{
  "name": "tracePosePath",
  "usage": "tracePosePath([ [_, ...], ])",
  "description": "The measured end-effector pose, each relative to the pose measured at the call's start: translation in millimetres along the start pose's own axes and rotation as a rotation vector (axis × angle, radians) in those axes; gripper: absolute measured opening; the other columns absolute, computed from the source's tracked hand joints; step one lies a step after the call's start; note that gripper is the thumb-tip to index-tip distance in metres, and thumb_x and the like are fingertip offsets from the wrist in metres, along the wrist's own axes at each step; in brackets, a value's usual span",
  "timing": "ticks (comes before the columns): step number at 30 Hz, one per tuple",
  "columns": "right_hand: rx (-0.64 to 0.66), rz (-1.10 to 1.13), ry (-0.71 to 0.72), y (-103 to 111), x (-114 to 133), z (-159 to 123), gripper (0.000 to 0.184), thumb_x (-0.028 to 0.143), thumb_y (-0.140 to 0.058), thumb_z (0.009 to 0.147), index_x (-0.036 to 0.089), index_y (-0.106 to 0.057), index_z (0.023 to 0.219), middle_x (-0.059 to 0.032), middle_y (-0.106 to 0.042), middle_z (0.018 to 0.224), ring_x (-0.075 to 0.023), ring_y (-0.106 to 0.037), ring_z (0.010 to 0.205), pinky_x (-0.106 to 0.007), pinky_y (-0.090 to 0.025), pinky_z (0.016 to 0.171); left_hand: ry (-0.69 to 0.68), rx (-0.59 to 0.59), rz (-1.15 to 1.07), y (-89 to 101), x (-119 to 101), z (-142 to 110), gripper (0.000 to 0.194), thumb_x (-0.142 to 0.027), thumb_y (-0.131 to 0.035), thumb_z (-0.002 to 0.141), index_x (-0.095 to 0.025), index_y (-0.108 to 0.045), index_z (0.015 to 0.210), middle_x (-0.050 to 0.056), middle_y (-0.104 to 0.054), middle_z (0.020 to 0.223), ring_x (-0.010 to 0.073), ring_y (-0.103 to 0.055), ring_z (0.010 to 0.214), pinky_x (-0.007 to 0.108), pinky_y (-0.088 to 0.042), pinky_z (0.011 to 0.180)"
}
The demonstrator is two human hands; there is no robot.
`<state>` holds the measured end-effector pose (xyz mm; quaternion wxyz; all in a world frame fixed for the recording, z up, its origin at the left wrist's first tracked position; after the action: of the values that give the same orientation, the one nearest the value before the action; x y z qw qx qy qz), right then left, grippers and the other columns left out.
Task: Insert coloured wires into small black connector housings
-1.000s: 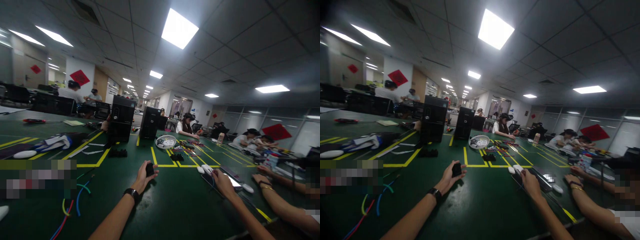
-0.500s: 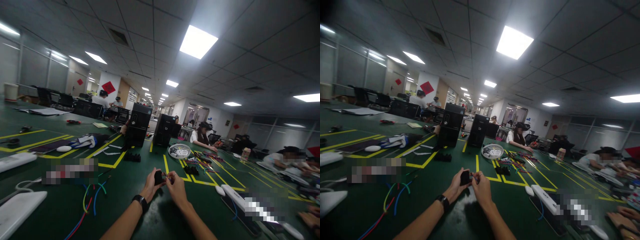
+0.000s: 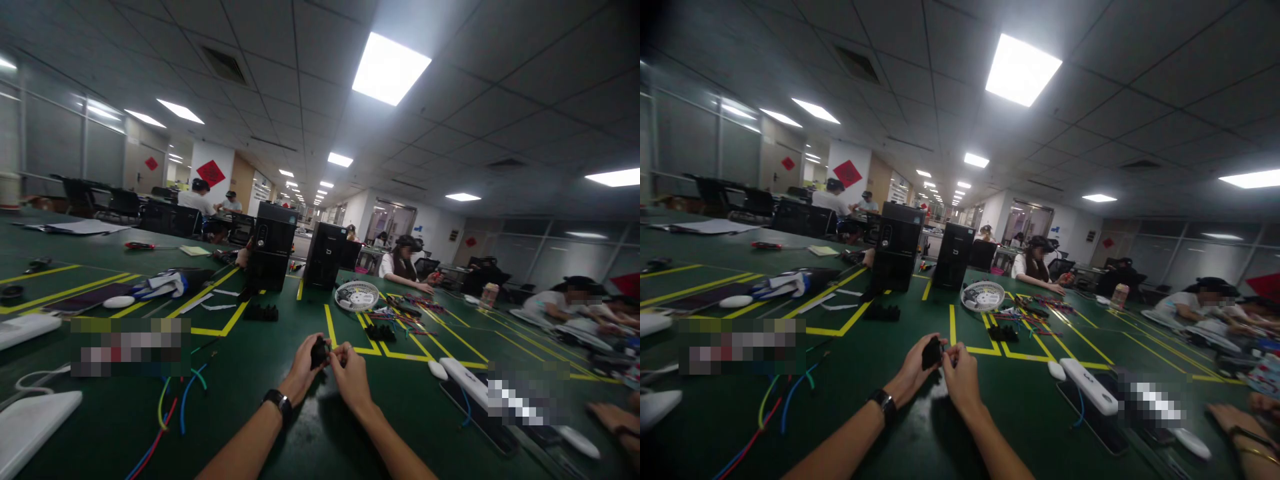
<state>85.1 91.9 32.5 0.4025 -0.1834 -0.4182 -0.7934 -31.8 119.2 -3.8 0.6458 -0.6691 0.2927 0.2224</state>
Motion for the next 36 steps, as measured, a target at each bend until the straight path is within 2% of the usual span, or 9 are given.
tracePosePath([
  [3, -0.023, 0.006, -0.016, 3, 2, -1, 0.010, 0.026, -0.050, 0.085, 0.019, -0.053, 0.079, -0.0017, -0.063, 0.067, -0.0167, -0.060, 0.060, -0.024, -0.039, 0.056, -0.007, 0.014, -0.012, 0.0, 0, -1, 0.018, -0.027, -0.053, 0.081, -0.018, -0.054, 0.097, 0.009, -0.068, 0.091, 0.0173, -0.066, 0.072, 0.030, -0.051, 0.065],
  [9, -0.002, 0.009, -0.002, 2, 1, -2, 0.010, 0.026, -0.051, 0.085, 0.019, -0.054, 0.078, -0.0015, -0.063, 0.066, -0.0161, -0.061, 0.060, -0.024, -0.040, 0.057, 0.012, 0.061, 0.013, -2.9, 7, -1, 0.023, -0.032, -0.054, 0.080, -0.019, -0.054, 0.099, 0.008, -0.067, 0.094, 0.0193, -0.065, 0.079, 0.030, -0.049, 0.067],
  [15, -0.006, -0.009, 0.027, 4, 2, -3, 0.010, 0.025, -0.050, 0.084, 0.018, -0.055, 0.079, -0.0026, -0.064, 0.068, -0.0163, -0.061, 0.062, -0.024, -0.041, 0.057, -0.013, 0.117, 0.115, -5.4, 8, -4, 0.027, -0.038, -0.054, 0.080, -0.020, -0.053, 0.100, 0.006, -0.065, 0.095, 0.0179, -0.063, 0.079, 0.028, -0.047, 0.067],
  [20, 0.005, -0.036, 0.056, 7, 9, -5, 0.019, 0.024, -0.049, 0.084, 0.017, -0.059, 0.098, -0.0009, -0.063, 0.065, -0.0158, -0.059, 0.057, -0.023, -0.039, 0.053, -0.029, 0.091, 0.175, -5.0, 8, -7, 0.029, -0.041, -0.056, 0.078, -0.020, -0.053, 0.099, 0.003, -0.062, 0.087, 0.0161, -0.060, 0.077, 0.026, -0.046, 0.066],
  [25, 0.010, -0.094, 0.083, 11, 11, -5, 0.021, 0.023, -0.048, 0.084, 0.017, -0.065, 0.094, -0.0026, -0.064, 0.066, -0.0161, -0.059, 0.058, -0.023, -0.040, 0.057, -0.047, 0.100, 0.263, -4.9, 9, -7, 0.031, -0.045, -0.052, 0.080, -0.021, -0.051, 0.100, 0.002, -0.057, 0.084, 0.0143, -0.058, 0.071, 0.023, -0.045, 0.058],
  [30, 0.035, -0.089, 0.106, 14, 9, -5, 0.021, 0.021, -0.048, 0.084, 0.016, -0.068, 0.091, -0.0028, -0.065, 0.066, -0.0157, -0.059, 0.059, -0.023, -0.040, 0.059, -0.141, 0.102, 0.424, -2.1, 12, -4, 0.037, -0.052, -0.049, 0.080, -0.020, -0.051, 0.100, 0.002, -0.054, 0.083, 0.0129, -0.054, 0.068, 0.020, -0.040, 0.048],
  [33, 0.043, -0.029, 0.119, 13, 9, -5, 0.022, 0.021, -0.048, 0.085, 0.016, -0.069, 0.094, -0.0034, -0.066, 0.069, -0.0157, -0.060, 0.062, -0.023, -0.042, 0.060, -0.134, 0.091, 0.409, -1.6, 16, -3, 0.038, -0.053, -0.048, 0.081, -0.021, -0.050, 0.100, 0.001, -0.054, 0.083, 0.0118, -0.052, 0.066, 0.020, -0.040, 0.048],
  [36, 0.051, 0.021, 0.132, 12, 10, -6, 0.024, 0.021, -0.047, 0.087, 0.016, -0.069, 0.095, -0.0055, -0.069, 0.076, -0.0168, -0.062, 0.067, -0.025, -0.044, 0.064, -0.065, 0.051, 0.317, -2.6, 19, -7, 0.032, -0.049, -0.047, 0.082, -0.022, -0.049, 0.099, 0.001, -0.054, 0.085, 0.0117, -0.053, 0.068, 0.020, -0.042, 0.051],
])
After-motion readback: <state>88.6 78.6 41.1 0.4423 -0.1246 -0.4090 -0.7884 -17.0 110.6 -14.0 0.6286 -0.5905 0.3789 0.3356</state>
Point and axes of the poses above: each hand's wrist, its own z-axis towards the middle knuckle, its own y-axis out of the back of the hand, x = y × z, the point moved 5 cm from there along z, towards the middle knuckle
